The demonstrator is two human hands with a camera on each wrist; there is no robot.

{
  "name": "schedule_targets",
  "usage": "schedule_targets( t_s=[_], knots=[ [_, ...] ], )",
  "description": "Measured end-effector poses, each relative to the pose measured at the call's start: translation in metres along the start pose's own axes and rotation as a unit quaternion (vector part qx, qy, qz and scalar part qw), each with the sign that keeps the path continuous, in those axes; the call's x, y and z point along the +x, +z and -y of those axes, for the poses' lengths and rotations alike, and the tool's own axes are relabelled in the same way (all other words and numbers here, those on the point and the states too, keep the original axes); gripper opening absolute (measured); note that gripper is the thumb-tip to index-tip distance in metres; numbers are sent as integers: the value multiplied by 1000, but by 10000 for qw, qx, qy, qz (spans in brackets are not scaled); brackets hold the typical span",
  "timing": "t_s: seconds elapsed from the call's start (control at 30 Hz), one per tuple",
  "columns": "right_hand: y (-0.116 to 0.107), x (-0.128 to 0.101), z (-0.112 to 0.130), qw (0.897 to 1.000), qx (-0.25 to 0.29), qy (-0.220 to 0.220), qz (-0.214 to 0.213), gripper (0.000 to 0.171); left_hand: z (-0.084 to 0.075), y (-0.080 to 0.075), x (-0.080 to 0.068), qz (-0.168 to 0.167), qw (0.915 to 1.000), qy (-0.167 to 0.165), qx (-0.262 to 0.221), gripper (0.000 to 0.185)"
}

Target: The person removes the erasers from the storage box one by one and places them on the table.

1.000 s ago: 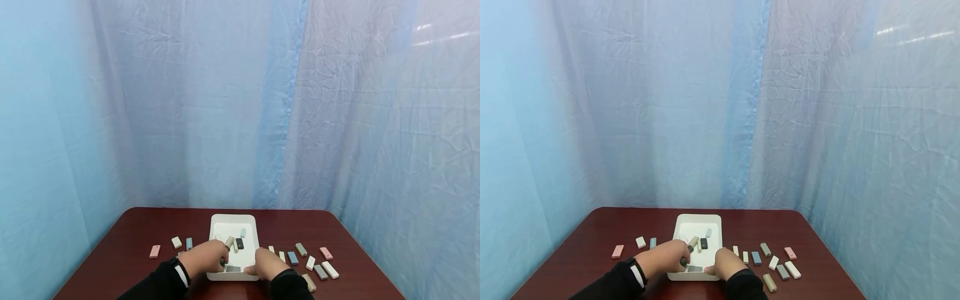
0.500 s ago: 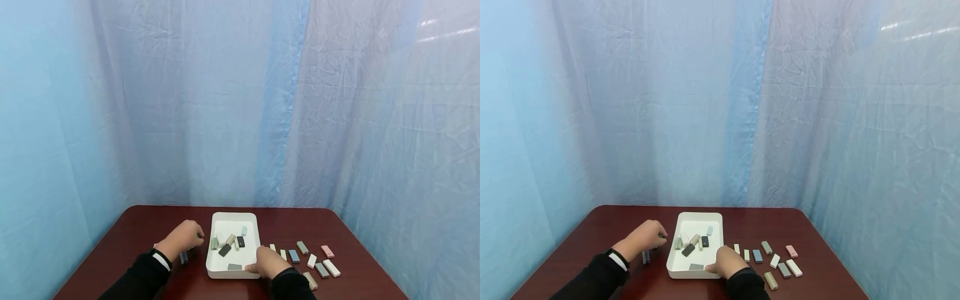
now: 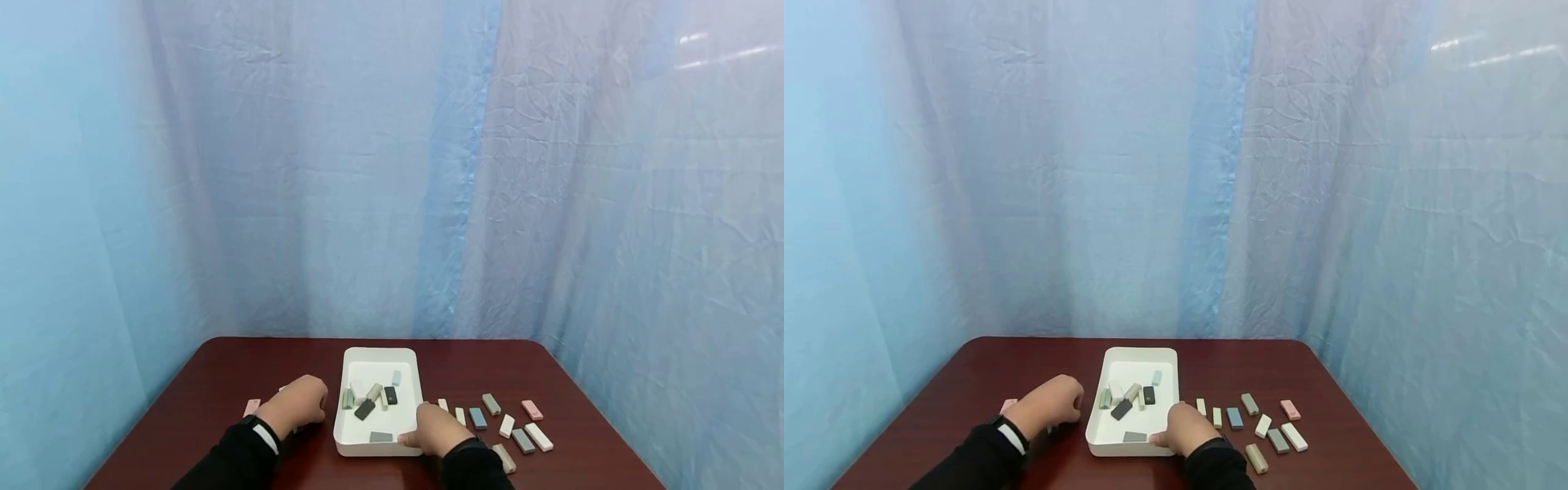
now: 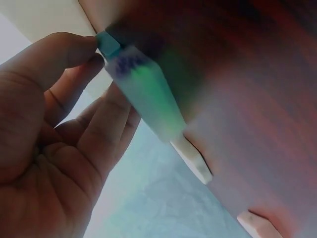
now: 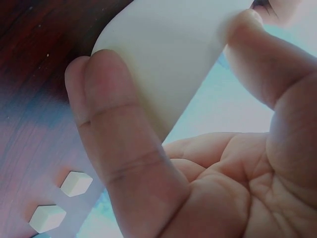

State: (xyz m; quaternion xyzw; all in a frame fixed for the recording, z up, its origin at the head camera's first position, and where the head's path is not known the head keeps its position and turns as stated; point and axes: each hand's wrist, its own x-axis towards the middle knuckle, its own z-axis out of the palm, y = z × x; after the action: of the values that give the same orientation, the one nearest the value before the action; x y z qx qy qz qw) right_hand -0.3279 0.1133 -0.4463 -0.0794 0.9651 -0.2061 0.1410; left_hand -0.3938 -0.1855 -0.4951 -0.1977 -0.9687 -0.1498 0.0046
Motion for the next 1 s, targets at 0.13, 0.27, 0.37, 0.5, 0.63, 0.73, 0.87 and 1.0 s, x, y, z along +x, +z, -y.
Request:
schedule_targets(
  t_s=[0.13, 0.27, 0.37, 0.5, 0.63, 0.73, 0.87, 1.0],
  knots=[
    [-2, 0, 1, 9999, -117, 19, -11, 35, 0, -4, 2, -137, 9994, 12, 325, 31],
    [-2, 2, -1, 9999, -88, 51, 6, 33, -19, -13, 8, -717, 9943, 573, 537, 18],
    [-2, 3, -1, 10000, -23, 48, 28, 34, -38, -17, 14, -822, 9912, 1002, 271, 5],
    [2, 9, -3, 10000, -10, 40, 78, 41, -61, -15, 19, -123, 9898, 1421, -47, 26],
    [11, 18, -13, 9998, -149, 6, 123, 51, -72, -5, 22, 534, 9852, 1583, 383, 41],
    [10, 14, -11, 9999, -155, -13, 56, 49, -77, 3, 26, 608, 9819, 1577, 856, 41],
    [2, 0, 0, 9999, -109, -36, -88, 41, -81, 9, 28, 495, 9786, 1497, 1325, 16],
    [1, 0, 0, 9998, -123, -78, -110, 42, -84, 11, 23, 519, 9774, 1410, 1485, 14]
  ],
)
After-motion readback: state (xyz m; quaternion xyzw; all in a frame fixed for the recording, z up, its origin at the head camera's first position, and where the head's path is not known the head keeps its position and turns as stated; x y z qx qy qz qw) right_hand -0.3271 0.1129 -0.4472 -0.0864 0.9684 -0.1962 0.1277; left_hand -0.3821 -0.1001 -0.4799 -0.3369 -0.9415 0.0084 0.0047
